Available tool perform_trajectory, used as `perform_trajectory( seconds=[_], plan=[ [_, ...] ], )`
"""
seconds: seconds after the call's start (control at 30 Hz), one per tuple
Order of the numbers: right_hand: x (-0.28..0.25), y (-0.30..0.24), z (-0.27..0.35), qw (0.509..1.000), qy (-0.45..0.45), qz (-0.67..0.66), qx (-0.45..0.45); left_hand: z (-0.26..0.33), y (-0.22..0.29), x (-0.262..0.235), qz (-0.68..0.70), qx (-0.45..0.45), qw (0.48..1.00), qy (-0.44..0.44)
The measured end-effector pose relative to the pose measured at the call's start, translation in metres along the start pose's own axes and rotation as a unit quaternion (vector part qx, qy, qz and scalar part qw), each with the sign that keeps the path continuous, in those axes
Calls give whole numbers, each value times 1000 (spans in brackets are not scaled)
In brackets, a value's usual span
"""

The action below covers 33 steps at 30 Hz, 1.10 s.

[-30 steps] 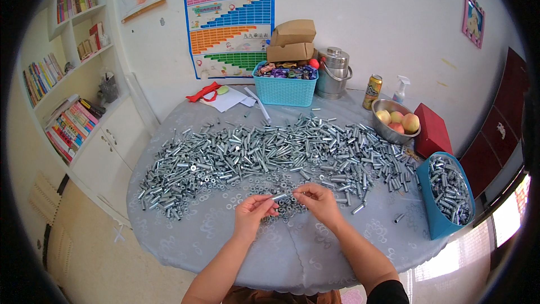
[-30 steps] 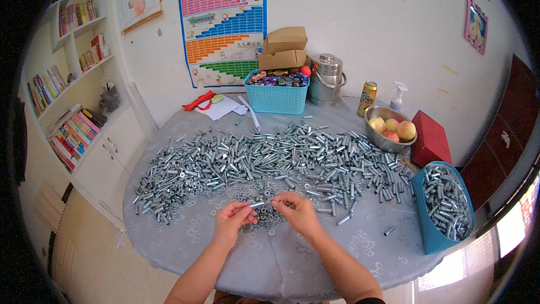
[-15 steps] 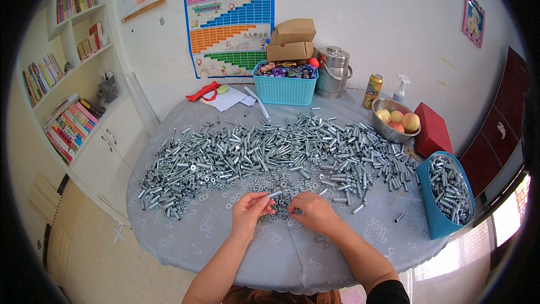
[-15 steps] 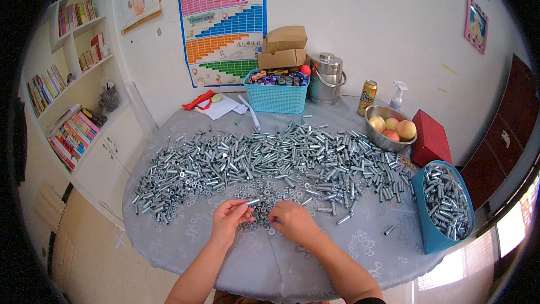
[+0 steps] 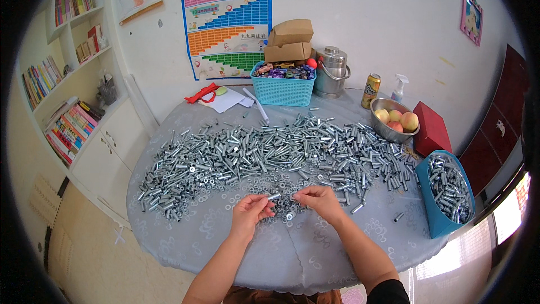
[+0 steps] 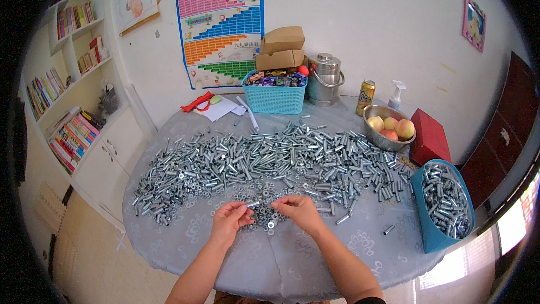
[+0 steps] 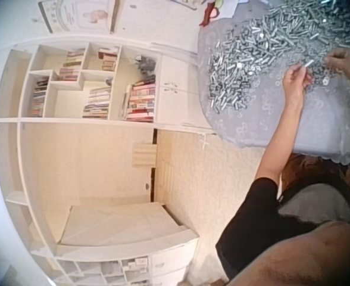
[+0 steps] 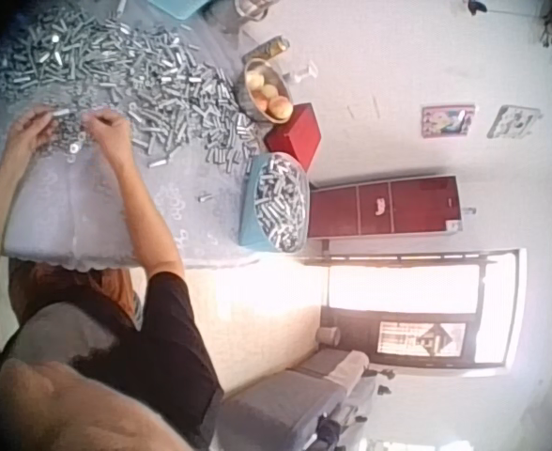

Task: The person sits at a table covered with a large pile of metal bolts and washers. They repeatedly pick up a bolt and a washer, thread the washer onto the bolt, and place the assembled unit into a blue plastic bin on the right side of the table.

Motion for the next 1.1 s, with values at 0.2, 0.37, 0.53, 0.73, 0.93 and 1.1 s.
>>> perform_trajectory(
  seconds=[0.2, 0.37, 0.53, 0.73, 0.93, 1.1],
  plan=[
    [1, 12, -6, 1000, -21, -7, 1, 2, -2, 3, 1, -51, 998, -27],
    [5, 5, -4, 998, 6, -67, -17, 2, -5, 2, 10, -67, 997, -49],
    [6, 3, -2, 990, 43, 61, -121, 2, -6, 2, 27, -80, 995, -46],
    [15, -5, 4, 990, 24, 88, -107, 2, -4, 3, 8, -68, 996, -51],
    [-5, -13, 0, 988, 90, 51, -116, 1, -5, 4, -1, -38, 999, -20],
    [-56, -6, -8, 970, 206, 33, -126, -2, -3, -1, 24, -30, 999, -18]
  ],
)
Point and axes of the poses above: each hand's wrist, its own z-axis away from the middle knuckle, its own x-axis out of the palm, y = z × x, the point moved 4 cm from there along -z, towards the middle knuckle, and after that the axes turned 4 degrees about z, right-handed, at the moved point
